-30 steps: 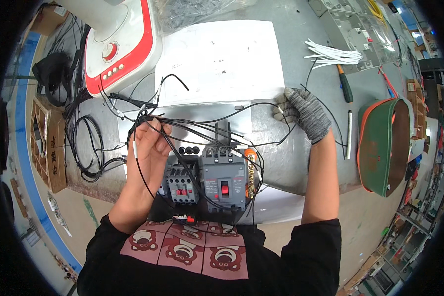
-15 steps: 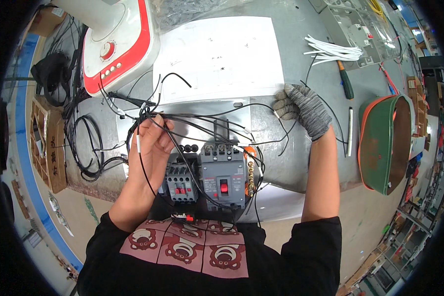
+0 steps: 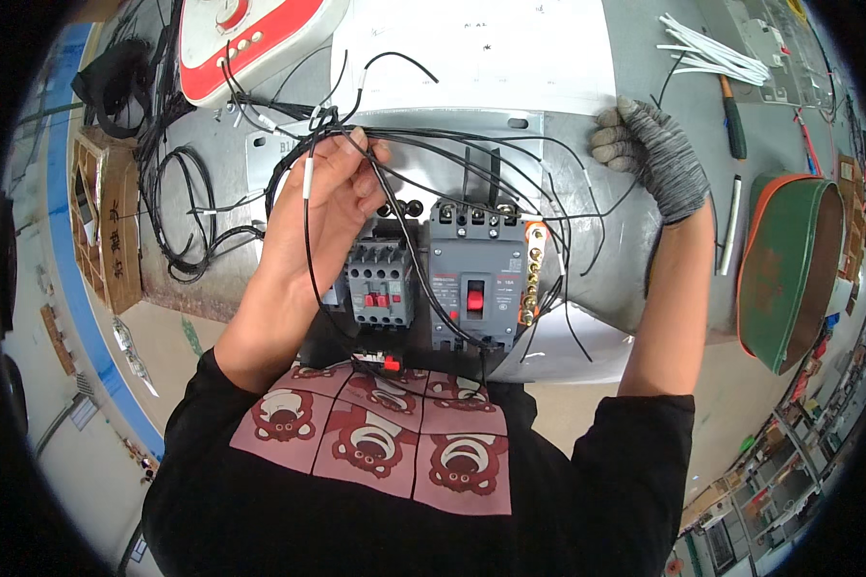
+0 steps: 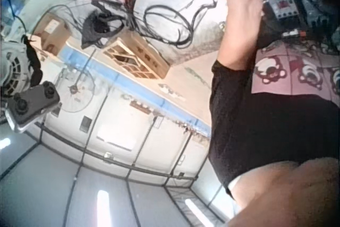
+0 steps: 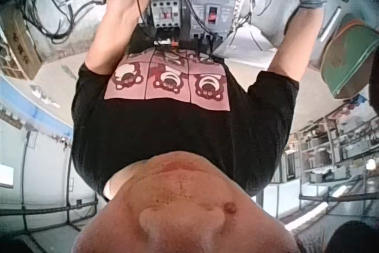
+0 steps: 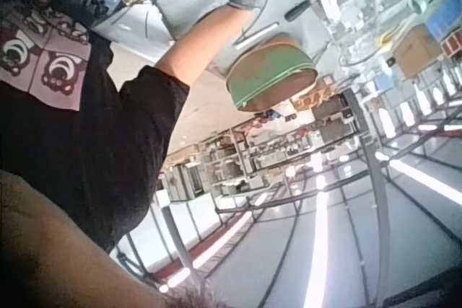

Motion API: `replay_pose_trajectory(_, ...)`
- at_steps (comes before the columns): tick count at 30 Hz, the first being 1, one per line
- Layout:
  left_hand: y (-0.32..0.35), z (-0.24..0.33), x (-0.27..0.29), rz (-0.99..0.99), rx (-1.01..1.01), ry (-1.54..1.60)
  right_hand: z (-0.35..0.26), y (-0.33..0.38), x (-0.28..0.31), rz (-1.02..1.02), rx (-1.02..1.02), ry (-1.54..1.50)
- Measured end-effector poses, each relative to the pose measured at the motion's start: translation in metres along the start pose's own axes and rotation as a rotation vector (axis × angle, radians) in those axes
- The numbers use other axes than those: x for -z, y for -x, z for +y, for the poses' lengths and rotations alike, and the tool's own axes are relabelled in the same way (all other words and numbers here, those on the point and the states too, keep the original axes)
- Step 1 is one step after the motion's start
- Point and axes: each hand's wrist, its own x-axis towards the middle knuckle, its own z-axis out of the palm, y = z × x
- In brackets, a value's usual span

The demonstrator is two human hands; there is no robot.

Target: The person connects black wires to terminals on a mounted electrical control unit, referencing a diagram on the table. They use pliers to strip wire ends and a screwdriver to tighten terminal screws, organizing the wiring as they proceed.

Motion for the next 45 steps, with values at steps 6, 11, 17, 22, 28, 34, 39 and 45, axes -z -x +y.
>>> replay_pose_trajectory(6, 0.002, 0.0, -0.001, -0.018, 0.01, -0.055, 0.002, -0.002, 0.002, 0.002, -0.009, 0.025)
replay_pose_trajectory(11, 0.001, 0.0, -0.003, 0.034, 0.033, -0.141, 0.0, -0.003, 0.004, -0.024, -0.013, 0.009)
replay_pose_trajectory(17, 0.005, 0.0, -0.007, 0.059, 0.025, -0.115, 0.001, -0.003, 0.001, 0.008, 0.005, 0.035)
replay_pose_trajectory(22, 0.004, 0.0, -0.003, 0.023, 0.049, -0.208, 0.002, -0.004, 0.003, -0.012, 0.016, 0.023)
replay_pose_trajectory(28, 0.006, -0.002, -0.007, 0.036, 0.06, -0.216, 0.003, -0.006, 0.004, -0.012, 0.016, 0.012)
replay_pose_trajectory(34, 0.005, -0.003, -0.005, 0.014, 0.054, -0.218, 0.0, -0.003, 0.001, 0.0, 0.008, 0.029)
replay_pose_trajectory(39, 0.007, -0.002, -0.006, 0.033, 0.057, -0.251, 0.0, -0.003, 0.002, -0.003, 0.016, 0.037)
replay_pose_trajectory(45, 0.008, 0.001, -0.009, 0.031, 0.043, -0.238, 0.0, -0.003, 0.001, -0.003, 0.021, 0.025)
